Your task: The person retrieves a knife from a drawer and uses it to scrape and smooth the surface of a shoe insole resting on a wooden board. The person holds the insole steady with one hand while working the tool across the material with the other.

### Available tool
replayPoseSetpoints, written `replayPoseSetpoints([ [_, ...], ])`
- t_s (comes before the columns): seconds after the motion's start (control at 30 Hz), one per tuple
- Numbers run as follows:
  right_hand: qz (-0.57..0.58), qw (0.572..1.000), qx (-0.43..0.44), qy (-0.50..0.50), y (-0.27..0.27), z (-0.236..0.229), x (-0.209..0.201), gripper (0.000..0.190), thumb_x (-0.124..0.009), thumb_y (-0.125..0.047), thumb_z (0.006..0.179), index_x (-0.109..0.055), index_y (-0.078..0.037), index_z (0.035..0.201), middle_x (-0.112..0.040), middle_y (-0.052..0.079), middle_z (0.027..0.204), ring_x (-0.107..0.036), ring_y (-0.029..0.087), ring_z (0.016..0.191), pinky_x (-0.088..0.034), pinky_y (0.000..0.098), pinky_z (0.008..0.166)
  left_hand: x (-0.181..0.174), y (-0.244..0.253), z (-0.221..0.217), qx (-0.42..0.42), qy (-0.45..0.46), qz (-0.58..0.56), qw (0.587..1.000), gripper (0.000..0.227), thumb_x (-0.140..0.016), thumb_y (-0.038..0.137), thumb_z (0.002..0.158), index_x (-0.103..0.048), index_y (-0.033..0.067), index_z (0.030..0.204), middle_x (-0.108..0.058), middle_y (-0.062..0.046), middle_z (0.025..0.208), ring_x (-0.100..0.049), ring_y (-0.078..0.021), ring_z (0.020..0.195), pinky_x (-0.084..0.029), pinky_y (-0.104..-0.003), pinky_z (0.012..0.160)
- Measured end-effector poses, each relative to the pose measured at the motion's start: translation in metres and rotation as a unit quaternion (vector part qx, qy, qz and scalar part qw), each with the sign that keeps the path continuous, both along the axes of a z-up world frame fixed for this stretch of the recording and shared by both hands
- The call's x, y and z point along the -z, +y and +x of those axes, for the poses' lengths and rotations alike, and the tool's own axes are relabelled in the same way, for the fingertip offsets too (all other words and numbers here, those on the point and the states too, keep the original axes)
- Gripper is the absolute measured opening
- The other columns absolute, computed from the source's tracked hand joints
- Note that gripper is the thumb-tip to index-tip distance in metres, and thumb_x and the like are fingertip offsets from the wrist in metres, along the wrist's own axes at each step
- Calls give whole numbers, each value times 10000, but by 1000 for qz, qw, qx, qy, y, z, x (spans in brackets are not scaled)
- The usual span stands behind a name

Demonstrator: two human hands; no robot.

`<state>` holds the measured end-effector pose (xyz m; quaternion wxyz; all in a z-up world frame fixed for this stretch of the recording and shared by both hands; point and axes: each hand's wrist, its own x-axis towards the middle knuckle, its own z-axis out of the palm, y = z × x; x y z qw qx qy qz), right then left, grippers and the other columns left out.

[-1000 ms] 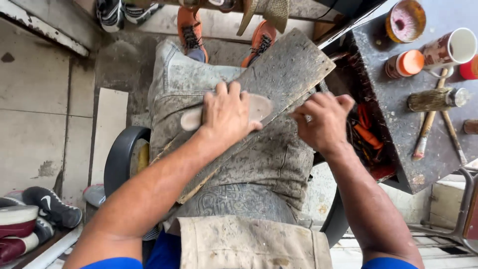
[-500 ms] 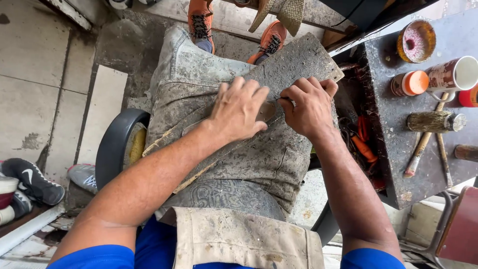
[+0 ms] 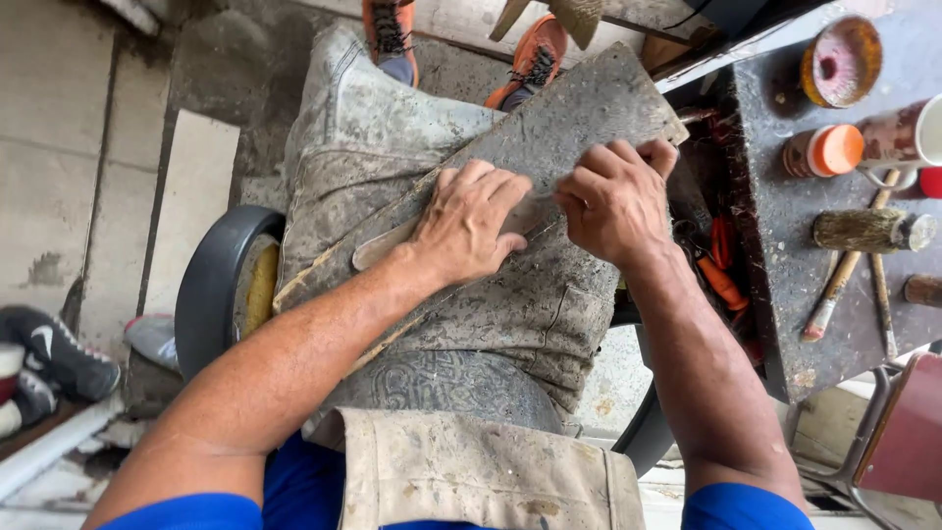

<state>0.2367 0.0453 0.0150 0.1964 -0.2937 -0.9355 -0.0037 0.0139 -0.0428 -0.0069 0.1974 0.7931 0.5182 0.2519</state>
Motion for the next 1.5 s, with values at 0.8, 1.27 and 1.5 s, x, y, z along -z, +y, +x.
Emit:
replayPoseSetpoints([
  [0.8,-14,1000,8,4,-11,8,-3,189,-790,-248,846,-633,-224,743,-584,-16,806,-570,244,782,-340,474,880,9,-4,0,-1,24,24,999,488,-605,579,946,-708,133,1115,-622,-71,1223,-536,-240,1188,-453,-430,925],
  [1.27,-19,1000,12,-1,-2,7,-5,156,-771,-240,843,-665,-222,730,-601,-21,788,-578,238,785,-340,467,882,15,-1,-2,0,-1,52,999,564,-540,632,956,-712,119,1116,-649,-83,1231,-544,-252,1196,-448,-441,932],
  [1.5,-34,999,30,-24,-10,11,-4,164,-719,-213,860,-656,-214,709,-606,-31,775,-573,235,786,-343,469,879,7,-6,-2,-16,14,31,999,578,-511,642,980,-726,122,1111,-661,-95,1220,-537,-250,1202,-453,-436,951],
])
